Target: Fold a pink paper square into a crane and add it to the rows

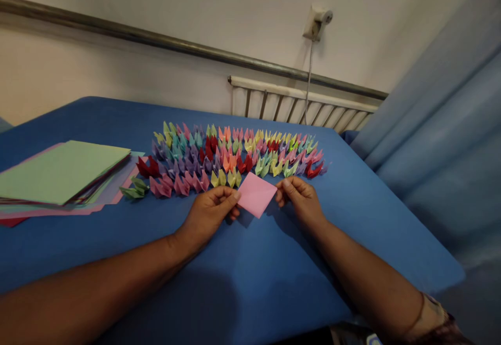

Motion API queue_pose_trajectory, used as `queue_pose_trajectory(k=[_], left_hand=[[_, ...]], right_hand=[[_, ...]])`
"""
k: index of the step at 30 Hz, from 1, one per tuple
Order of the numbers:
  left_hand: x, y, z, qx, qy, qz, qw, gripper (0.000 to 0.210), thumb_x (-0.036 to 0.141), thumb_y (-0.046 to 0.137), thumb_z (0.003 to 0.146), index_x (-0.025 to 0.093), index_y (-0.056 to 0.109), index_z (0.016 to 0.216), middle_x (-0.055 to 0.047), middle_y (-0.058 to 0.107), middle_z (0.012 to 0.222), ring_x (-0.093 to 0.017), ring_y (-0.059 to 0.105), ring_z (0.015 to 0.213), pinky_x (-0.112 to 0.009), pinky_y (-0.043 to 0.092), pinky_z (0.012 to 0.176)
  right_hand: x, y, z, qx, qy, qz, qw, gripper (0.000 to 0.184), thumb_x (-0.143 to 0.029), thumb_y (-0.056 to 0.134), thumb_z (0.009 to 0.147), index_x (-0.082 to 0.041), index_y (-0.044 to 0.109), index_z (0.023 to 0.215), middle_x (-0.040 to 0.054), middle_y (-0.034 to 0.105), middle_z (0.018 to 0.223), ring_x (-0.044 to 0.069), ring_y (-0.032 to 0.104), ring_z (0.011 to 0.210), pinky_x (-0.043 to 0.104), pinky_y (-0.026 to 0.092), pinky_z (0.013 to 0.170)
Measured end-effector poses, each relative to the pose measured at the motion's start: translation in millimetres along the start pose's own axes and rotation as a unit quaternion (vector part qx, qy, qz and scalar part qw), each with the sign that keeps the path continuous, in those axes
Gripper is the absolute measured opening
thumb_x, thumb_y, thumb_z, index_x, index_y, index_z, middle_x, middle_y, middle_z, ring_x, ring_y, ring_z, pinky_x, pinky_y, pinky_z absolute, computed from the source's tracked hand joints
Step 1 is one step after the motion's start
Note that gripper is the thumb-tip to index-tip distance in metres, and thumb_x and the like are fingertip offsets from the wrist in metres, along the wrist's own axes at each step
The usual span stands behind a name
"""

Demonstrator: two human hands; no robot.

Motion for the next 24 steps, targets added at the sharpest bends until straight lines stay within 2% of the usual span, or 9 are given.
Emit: queue_pose_trajectory(k=[3,7,12,18,24], left_hand=[[-9,1.2,2,-0.014,-0.028,-0.038,0.999,0.027,0.041,0.071,0.078,0.015,0.064,0.078,0.002,0.062,0.058,-0.01,0.054,0.049,-0.022,0.044,0.051],[-15,4.6,2,-0.035,-0.066,-0.078,0.994,0.028,0.041,0.075,0.076,0.015,0.064,0.077,0.002,0.062,0.058,-0.009,0.054,0.05,-0.021,0.044,0.051],[-15,10.6,-1,-0.067,-0.103,-0.114,0.986,0.027,0.038,0.079,0.073,0.015,0.065,0.078,0.001,0.063,0.062,-0.009,0.054,0.053,-0.02,0.045,0.053],[-22,18.4,-6,-0.113,-0.177,-0.173,0.962,0.024,0.035,0.08,0.074,0.016,0.065,0.075,0.0,0.063,0.065,-0.008,0.056,0.056,-0.019,0.047,0.056],[-24,21.6,-6,-0.134,-0.194,-0.189,0.953,0.019,0.034,0.076,0.079,0.017,0.068,0.081,-0.001,0.066,0.072,-0.008,0.06,0.062,-0.019,0.051,0.064]], right_hand=[[-1,4,-2,-0.026,-0.007,0.024,0.999,0.032,-0.05,0.062,0.086,-0.018,0.065,0.086,-0.0002,0.066,0.067,0.011,0.058,0.055,0.024,0.045,0.055],[-3,19,-9,-0.072,-0.015,0.037,0.997,0.032,-0.048,0.071,0.08,-0.018,0.064,0.09,0.0005,0.068,0.07,0.012,0.061,0.06,0.026,0.05,0.059],[-3,26,-9,-0.082,-0.003,0.039,0.996,0.036,-0.052,0.074,0.076,-0.019,0.062,0.085,-0.0023,0.064,0.067,0.011,0.06,0.058,0.026,0.051,0.059],[-5,30,-8,-0.097,-0.007,0.058,0.994,0.036,-0.053,0.074,0.076,-0.02,0.061,0.083,-0.0035,0.064,0.067,0.01,0.061,0.058,0.025,0.052,0.058],[-5,34,-9,-0.102,-0.018,0.072,0.992,0.033,-0.05,0.074,0.077,-0.02,0.061,0.08,-0.0037,0.065,0.066,0.009,0.06,0.055,0.023,0.051,0.055]])
Point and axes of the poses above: each hand's wrist, its own z-axis towards the middle knuckle, its own y-axis out of the palm, x = y × z, the point moved 8 cm from there along z, towards the middle knuckle
